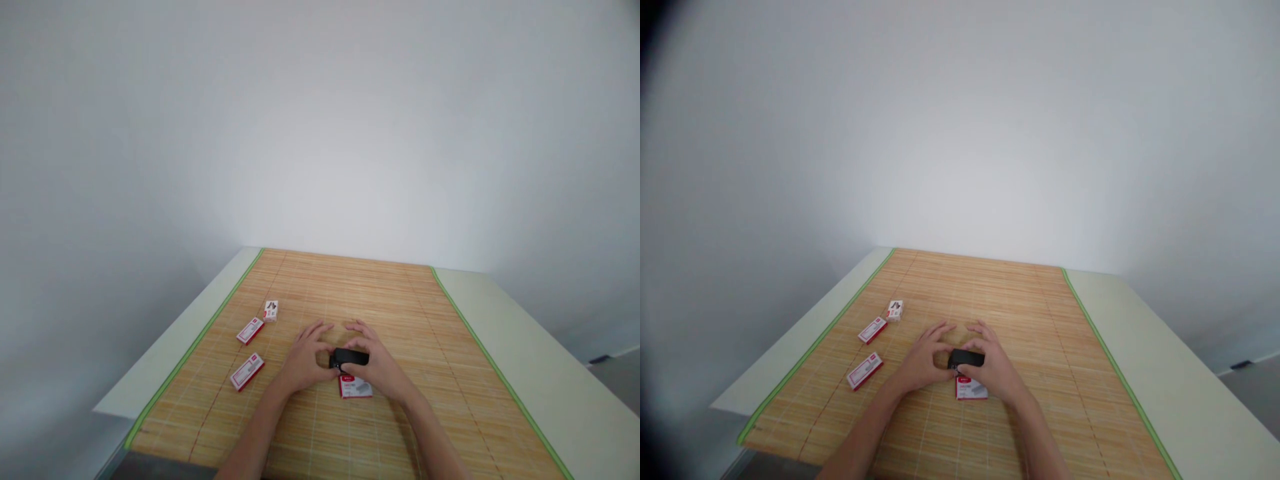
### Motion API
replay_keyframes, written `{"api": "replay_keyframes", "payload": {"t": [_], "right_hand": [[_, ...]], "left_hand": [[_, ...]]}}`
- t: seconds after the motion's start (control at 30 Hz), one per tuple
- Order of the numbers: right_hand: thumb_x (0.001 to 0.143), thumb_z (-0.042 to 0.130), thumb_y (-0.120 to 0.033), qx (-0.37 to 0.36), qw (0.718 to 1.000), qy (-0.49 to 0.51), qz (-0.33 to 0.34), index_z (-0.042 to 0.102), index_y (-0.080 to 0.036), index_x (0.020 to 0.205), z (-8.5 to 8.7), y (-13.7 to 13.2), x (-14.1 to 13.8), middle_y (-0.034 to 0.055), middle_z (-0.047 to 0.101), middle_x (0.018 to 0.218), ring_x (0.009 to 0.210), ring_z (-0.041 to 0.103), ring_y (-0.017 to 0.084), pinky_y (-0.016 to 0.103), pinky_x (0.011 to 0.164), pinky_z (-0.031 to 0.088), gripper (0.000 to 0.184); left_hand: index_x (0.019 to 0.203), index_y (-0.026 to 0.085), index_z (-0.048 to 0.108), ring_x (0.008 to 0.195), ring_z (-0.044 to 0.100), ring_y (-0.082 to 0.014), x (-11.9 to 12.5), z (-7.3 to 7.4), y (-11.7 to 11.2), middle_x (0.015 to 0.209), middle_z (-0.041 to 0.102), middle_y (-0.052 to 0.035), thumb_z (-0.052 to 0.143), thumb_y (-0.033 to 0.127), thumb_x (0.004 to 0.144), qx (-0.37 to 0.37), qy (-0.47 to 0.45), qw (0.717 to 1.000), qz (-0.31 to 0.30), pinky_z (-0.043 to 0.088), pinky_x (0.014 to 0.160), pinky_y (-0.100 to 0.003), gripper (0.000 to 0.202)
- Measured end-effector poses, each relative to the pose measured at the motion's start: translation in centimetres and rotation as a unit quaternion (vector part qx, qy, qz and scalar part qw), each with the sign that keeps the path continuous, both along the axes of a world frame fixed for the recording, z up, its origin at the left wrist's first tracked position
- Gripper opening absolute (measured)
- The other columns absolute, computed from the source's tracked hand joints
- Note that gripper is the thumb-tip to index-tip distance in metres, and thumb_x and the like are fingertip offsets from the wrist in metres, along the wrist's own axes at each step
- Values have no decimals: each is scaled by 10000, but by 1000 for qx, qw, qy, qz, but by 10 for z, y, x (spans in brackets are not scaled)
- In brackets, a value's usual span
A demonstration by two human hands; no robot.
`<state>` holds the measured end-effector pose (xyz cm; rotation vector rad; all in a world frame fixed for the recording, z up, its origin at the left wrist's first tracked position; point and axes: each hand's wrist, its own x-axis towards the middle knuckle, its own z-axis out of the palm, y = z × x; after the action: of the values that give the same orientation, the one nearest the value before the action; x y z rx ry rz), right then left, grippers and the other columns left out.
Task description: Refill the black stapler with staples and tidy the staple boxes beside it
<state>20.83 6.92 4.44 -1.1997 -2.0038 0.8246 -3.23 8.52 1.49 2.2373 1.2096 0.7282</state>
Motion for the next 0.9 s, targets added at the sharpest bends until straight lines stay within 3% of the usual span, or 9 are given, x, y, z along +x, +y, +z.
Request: {"api": "replay_keyframes", "payload": {"t": [0.13,0.27,0.37,0.47,0.53,0.73,0.9], "right_hand": [[823,810,-390,-9,1000,13,1,769,-297,1138,-6,-2,11,86,630,1376,1363,513,317,541,1176,385,331],[900,720,-433,-8,998,21,-56,752,-318,1228,-15,-13,27,74,688,1201,1195,608,301,508,1089,470,349],[938,661,-421,-17,998,27,-60,720,-317,1292,-13,-25,37,72,691,1149,1129,633,289,474,1028,514,374],[951,632,-407,-28,997,33,-59,707,-309,1309,-6,-35,42,76,691,1164,1115,643,286,455,1008,531,378],[942,636,-402,-27,997,33,-72,701,-299,1309,-3,-39,45,82,689,1190,1131,640,292,460,1019,530,387],[912,649,-395,-20,992,33,-119,640,-283,1351,-18,-45,50,92,681,1189,1066,657,284,449,954,558,454],[920,638,-421,-31,986,37,-160,600,-257,1402,-24,-51,49,78,691,1107,946,662,256,409,859,560,510]], "left_hand": [[1089,335,770,1457,402,-323,1,3,-2,1546,512,-8,890,418,701,22,-33,999,32,326,1214,-494,415],[1127,302,696,1245,563,-280,6,11,-20,1281,648,-48,737,334,862,41,-93,986,132,435,1105,-458,270],[1088,310,686,1139,601,-270,17,20,-44,1146,675,-43,651,307,917,18,-88,993,80,474,1031,-434,175],[1274,367,639,1195,573,-296,30,29,-65,1273,646,-38,728,303,831,2,-46,999,-17,452,1063,-446,456],[1408,399,556,1247,541,-315,36,34,-73,1375,599,-33,759,296,783,1,-22,999,-48,422,1098,-464,665],[1381,404,581,1145,573,-284,42,29,-71,1260,612,-39,677,172,775,-6,2,999,-46,466,1027,-423,657],[1485,385,505,1088,601,-251,41,16,-75,1217,583,-58,607,151,819,-1,47,999,16,495,978,-394,713]]}}
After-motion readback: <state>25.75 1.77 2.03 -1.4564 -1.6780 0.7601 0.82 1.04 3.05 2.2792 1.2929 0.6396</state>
